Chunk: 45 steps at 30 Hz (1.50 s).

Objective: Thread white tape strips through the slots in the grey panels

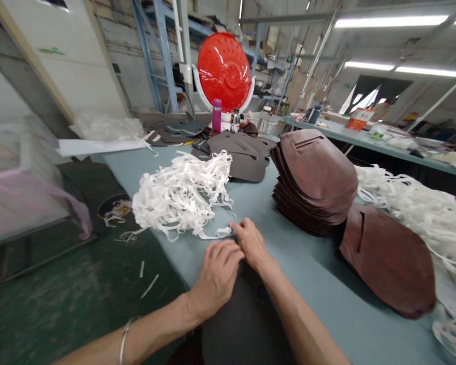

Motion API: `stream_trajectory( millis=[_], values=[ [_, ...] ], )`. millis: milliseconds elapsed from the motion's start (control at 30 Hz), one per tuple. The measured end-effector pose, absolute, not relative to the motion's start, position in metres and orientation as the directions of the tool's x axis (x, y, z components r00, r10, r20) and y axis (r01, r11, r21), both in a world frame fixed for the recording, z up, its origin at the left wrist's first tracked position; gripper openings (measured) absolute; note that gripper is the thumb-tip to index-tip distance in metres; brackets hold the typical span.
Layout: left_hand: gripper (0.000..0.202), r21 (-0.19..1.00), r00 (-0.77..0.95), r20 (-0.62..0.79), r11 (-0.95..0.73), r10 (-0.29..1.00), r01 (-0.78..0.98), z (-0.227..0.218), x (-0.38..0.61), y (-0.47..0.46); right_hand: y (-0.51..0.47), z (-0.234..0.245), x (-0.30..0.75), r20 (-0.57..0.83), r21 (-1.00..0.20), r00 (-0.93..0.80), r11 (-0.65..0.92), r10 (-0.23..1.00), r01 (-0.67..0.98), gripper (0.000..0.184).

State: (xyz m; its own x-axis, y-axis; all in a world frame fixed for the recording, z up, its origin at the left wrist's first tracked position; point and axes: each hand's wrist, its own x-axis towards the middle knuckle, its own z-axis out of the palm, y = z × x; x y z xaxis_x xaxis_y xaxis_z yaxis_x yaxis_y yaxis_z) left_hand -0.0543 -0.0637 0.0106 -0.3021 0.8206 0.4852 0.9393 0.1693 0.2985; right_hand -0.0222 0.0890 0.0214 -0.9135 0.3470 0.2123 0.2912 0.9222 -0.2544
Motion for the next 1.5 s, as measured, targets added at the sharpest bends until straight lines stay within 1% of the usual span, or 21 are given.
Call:
stream_trajectory(
  millis=[67, 100, 200, 367, 433, 500, 533, 567, 633, 667, 733, 800, 900, 1033, 1133, 1200, 1233, 1300, 1367, 1433, 1500],
  values=[
    [0.036, 0.221, -0.416, 0.493, 0.353, 0.764, 0.909, 0.013, -0.079, -0.06, 0.091, 0.018, -0.029, 0.229, -0.226, -0.901, 0.92, 0.369, 0.32, 0.019],
    [0.034, 0.18, -0.435, 0.478, 0.4, 0.763, 0.899, 0.013, -0.093, -0.058, 0.093, 0.017, -0.026, 0.239, -0.213, -0.892, 0.917, 0.385, 0.338, 0.017],
    [0.019, 0.121, -0.423, 0.412, 0.411, 0.807, 0.904, 0.007, -0.13, -0.057, 0.101, 0.019, 0.01, 0.263, -0.181, -0.862, 0.9, 0.434, 0.398, 0.017],
    [0.019, 0.175, -0.469, 0.424, 0.439, 0.774, 0.881, 0.0, -0.154, -0.051, 0.114, 0.031, 0.112, 0.246, -0.157, -0.811, 0.847, 0.531, 0.508, 0.02],
    [0.019, 0.225, -0.485, 0.466, 0.43, 0.74, 0.874, 0.006, -0.141, -0.042, 0.108, 0.036, 0.144, 0.218, -0.185, -0.786, 0.815, 0.579, 0.55, 0.02],
    [0.025, 0.296, -0.445, 0.537, 0.333, 0.717, 0.895, 0.02, -0.112, -0.033, 0.094, 0.041, 0.161, 0.196, -0.265, -0.759, 0.779, 0.621, 0.568, 0.02],
    [0.029, 0.323, -0.387, 0.57, 0.236, 0.725, 0.917, 0.028, -0.093, -0.028, 0.085, 0.043, 0.165, 0.191, -0.324, -0.751, 0.762, 0.632, 0.56, 0.02],
    [0.032, 0.327, -0.285, 0.576, 0.104, 0.766, 0.939, 0.036, -0.072, -0.025, 0.076, 0.044, 0.167, 0.191, -0.393, -0.746, 0.746, 0.638, 0.537, 0.019],
    [0.036, 0.303, 0.013, 0.501, -0.19, 0.865, 0.934, 0.049, -0.03, -0.022, 0.057, 0.047, 0.17, 0.2, -0.538, -0.733, 0.698, 0.651, 0.473, 0.017],
    [0.033, 0.314, 0.127, 0.446, -0.288, 0.886, 0.905, 0.053, -0.013, -0.023, 0.048, 0.048, 0.173, 0.201, -0.601, -0.711, 0.658, 0.674, 0.453, 0.017],
    [0.022, 0.385, 0.255, 0.337, -0.38, 0.906, 0.841, 0.056, 0.007, -0.028, 0.033, 0.047, 0.187, 0.178, -0.683, -0.632, 0.557, 0.755, 0.473, 0.018],
    [0.023, 0.493, 0.278, 0.233, -0.36, 0.932, 0.792, 0.054, 0.008, -0.039, 0.021, 0.043, 0.213, 0.13, -0.7, -0.548, 0.468, 0.826, 0.539, 0.023],
    [0.027, 0.614, 0.261, 0.081, -0.255, 0.962, 0.747, 0.045, -0.01, -0.057, 0.008, 0.031, 0.258, 0.061, -0.682, -0.517, 0.414, 0.854, 0.603, 0.028],
    [0.027, 0.68, 0.133, -0.027, -0.079, 0.991, 0.729, 0.037, -0.027, -0.068, -0.002, 0.014, 0.297, 0.027, -0.649, -0.499, 0.395, 0.866, 0.651, 0.024],
    [0.026, 0.696, 0.021, -0.021, 0.0, 1.0, 0.718, 0.039, -0.026, -0.065, -0.004, 0.009, 0.299, 0.023, -0.627, -0.461, 0.372, 0.887, 0.684, 0.025],
    [0.019, 0.693, 0.049, 0.026, -0.054, 0.998, 0.719, 0.042, -0.019, -0.061, -0.005, 0.008, 0.293, 0.033, -0.628, -0.448, 0.367, 0.893, 0.686, 0.027],
    [0.023, 0.686, 0.089, 0.055, -0.103, 0.994, 0.72, 0.043, -0.014, -0.058, -0.006, 0.009, 0.29, 0.039, -0.628, -0.444, 0.368, 0.895, 0.686, 0.028],
    [0.047, 0.645, 0.178, 0.121, -0.213, 0.977, 0.734, 0.042, 0.0, -0.053, -0.008, 0.011, 0.284, 0.049, -0.629, -0.437, 0.368, 0.898, 0.685, 0.028],
    [0.062, 0.559, 0.255, 0.182, -0.313, 0.95, 0.768, 0.038, 0.016, -0.046, -0.011, 0.016, 0.281, 0.054, -0.643, -0.445, 0.372, 0.894, 0.669, 0.026],
    [0.06, 0.474, 0.336, 0.217, -0.4, 0.917, 0.785, 0.033, 0.032, -0.039, -0.014, 0.022, 0.28, 0.065, -0.672, -0.468, 0.386, 0.881, 0.632, 0.024],
    [0.04, 0.432, 0.407, 0.239, -0.472, 0.881, 0.768, 0.032, 0.046, -0.032, -0.016, 0.027, 0.28, 0.077, -0.705, -0.497, 0.4, 0.864, 0.586, 0.023]
  ],
)
